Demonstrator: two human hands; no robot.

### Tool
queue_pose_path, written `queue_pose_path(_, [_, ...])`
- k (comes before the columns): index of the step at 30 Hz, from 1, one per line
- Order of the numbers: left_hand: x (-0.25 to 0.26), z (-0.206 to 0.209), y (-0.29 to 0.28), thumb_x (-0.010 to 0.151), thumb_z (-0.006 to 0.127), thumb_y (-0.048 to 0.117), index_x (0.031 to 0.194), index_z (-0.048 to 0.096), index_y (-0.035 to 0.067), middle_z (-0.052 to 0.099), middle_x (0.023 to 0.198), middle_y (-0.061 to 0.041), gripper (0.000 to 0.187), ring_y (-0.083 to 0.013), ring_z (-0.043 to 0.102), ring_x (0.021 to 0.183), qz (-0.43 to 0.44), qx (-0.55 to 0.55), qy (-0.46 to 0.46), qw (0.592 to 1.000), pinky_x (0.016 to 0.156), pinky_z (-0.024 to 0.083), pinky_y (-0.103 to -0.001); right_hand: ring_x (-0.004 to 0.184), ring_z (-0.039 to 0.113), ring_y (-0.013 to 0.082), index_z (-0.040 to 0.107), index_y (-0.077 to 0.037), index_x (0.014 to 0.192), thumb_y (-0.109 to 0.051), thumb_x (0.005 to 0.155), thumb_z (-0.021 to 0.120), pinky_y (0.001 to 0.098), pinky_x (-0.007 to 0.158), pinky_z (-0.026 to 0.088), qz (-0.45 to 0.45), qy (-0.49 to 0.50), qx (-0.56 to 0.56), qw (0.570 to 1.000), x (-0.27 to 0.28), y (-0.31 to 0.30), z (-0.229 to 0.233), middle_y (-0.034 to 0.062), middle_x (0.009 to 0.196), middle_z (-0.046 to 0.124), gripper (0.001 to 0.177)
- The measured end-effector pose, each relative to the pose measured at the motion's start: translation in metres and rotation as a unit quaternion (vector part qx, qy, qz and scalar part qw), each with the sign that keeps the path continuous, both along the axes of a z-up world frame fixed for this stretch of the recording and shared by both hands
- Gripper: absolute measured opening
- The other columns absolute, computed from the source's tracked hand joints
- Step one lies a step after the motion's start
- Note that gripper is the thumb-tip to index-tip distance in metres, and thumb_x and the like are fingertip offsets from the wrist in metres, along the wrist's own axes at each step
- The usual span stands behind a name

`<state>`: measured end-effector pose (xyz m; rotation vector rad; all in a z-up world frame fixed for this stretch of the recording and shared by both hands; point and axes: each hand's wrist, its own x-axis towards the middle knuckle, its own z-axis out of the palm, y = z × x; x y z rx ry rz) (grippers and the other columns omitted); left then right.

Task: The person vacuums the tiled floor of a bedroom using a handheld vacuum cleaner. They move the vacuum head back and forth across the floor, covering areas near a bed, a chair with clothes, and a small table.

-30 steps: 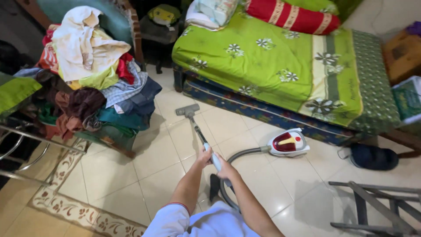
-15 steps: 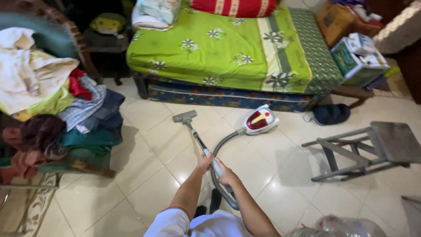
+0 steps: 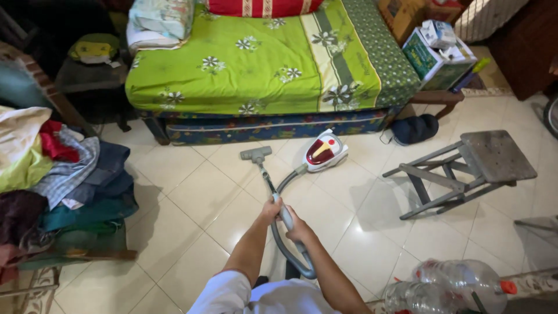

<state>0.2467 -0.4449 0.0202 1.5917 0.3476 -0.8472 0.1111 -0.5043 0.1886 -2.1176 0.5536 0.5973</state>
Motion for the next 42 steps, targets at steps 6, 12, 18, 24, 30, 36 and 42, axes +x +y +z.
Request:
queue_pose_path(6, [0.019, -0.007, -0.047, 0.097, 0.064, 0.053, 0.162, 0.027, 0.025, 0.057, 0.137, -0.028, 0.08, -0.0469, 0.069, 0.106, 0.025, -0.025, 0.029, 0.999, 0.076, 0.063, -0.059, 0.141, 0.046, 0.0409, 0.016, -0.043, 0.161, -0.012, 0.073, 0.074, 0.0456, 0.117, 0.042, -0.002, -0.002, 0.001, 1.0, 0.021, -0.049, -0.027, 0.0284, 0.15, 0.049, 0.11])
queue_pose_path(12, [0.05, -0.012, -0.071, 0.099, 0.062, 0.048, 0.163, 0.025, 0.025, 0.06, 0.133, -0.028, 0.077, -0.0461, 0.071, 0.103, 0.057, -0.034, 0.032, 0.997, 0.076, 0.062, -0.061, 0.142, 0.044, 0.0436, 0.014, -0.038, 0.162, -0.012, 0.075, 0.073, 0.0478, 0.118, 0.04, 0.014, -0.001, 0.011, 1.0, 0.051, -0.075, -0.016, 0.031, 0.151, 0.046, 0.109])
queue_pose_path(18, [0.077, -0.011, -0.083, 0.096, 0.062, 0.055, 0.162, 0.03, 0.023, 0.058, 0.134, -0.028, 0.08, -0.0464, 0.069, 0.102, 0.036, 0.011, 0.012, 0.999, 0.07, 0.062, -0.056, 0.14, 0.048, 0.0429, 0.013, -0.038, 0.163, -0.016, 0.073, 0.074, 0.0473, 0.117, 0.041, 0.023, -0.013, 0.012, 1.0, 0.082, -0.101, -0.069, 0.0314, 0.149, 0.049, 0.111])
queue_pose_path(24, [0.086, -0.009, -0.09, 0.092, 0.063, 0.058, 0.16, 0.035, 0.026, 0.062, 0.132, -0.026, 0.079, -0.0447, 0.071, 0.099, 0.019, 0.052, -0.008, 0.998, 0.067, 0.064, -0.057, 0.138, 0.049, 0.0446, 0.014, -0.034, 0.163, -0.018, 0.072, 0.076, 0.0496, 0.116, 0.041, 0.044, -0.017, 0.008, 0.999, 0.08, -0.098, -0.007, 0.0332, 0.145, 0.051, 0.112])
queue_pose_path(30, [0.043, -0.017, -0.066, 0.092, 0.067, 0.052, 0.157, 0.04, 0.027, 0.065, 0.126, -0.027, 0.074, -0.0434, 0.072, 0.094, 0.073, 0.034, -0.001, 0.997, 0.065, 0.066, -0.055, 0.117, 0.066, 0.0446, 0.019, -0.041, 0.161, -0.013, 0.071, 0.076, 0.0481, 0.099, 0.052, 0.067, -0.03, 0.038, 0.997, 0.054, -0.09, -0.05, 0.0342, 0.13, 0.061, 0.11])
queue_pose_path(36, [0.029, -0.017, -0.046, 0.097, 0.061, 0.047, 0.158, 0.041, 0.011, 0.059, 0.132, -0.035, 0.074, -0.0427, 0.067, 0.106, 0.145, 0.004, -0.037, 0.989, 0.07, 0.062, -0.052, 0.094, 0.074, 0.043, 0.022, -0.038, 0.16, -0.008, 0.07, 0.076, 0.0452, 0.085, 0.057, 0.113, -0.032, 0.045, 0.992, 0.048, -0.084, -0.046, 0.0373, 0.117, 0.066, 0.109])
queue_pose_path(42, [0.017, -0.01, -0.013, 0.092, 0.064, 0.055, 0.157, 0.041, 0.023, 0.061, 0.135, -0.028, 0.077, -0.0446, 0.071, 0.103, 0.189, 0.038, 0.006, 0.981, 0.075, 0.064, -0.057, 0.115, 0.065, 0.0478, 0.019, -0.036, 0.161, 0.001, 0.065, 0.075, 0.0502, 0.093, 0.054, 0.21, -0.019, 0.027, 0.977, 0.058, -0.067, -0.047, 0.039, 0.121, 0.064, 0.117])
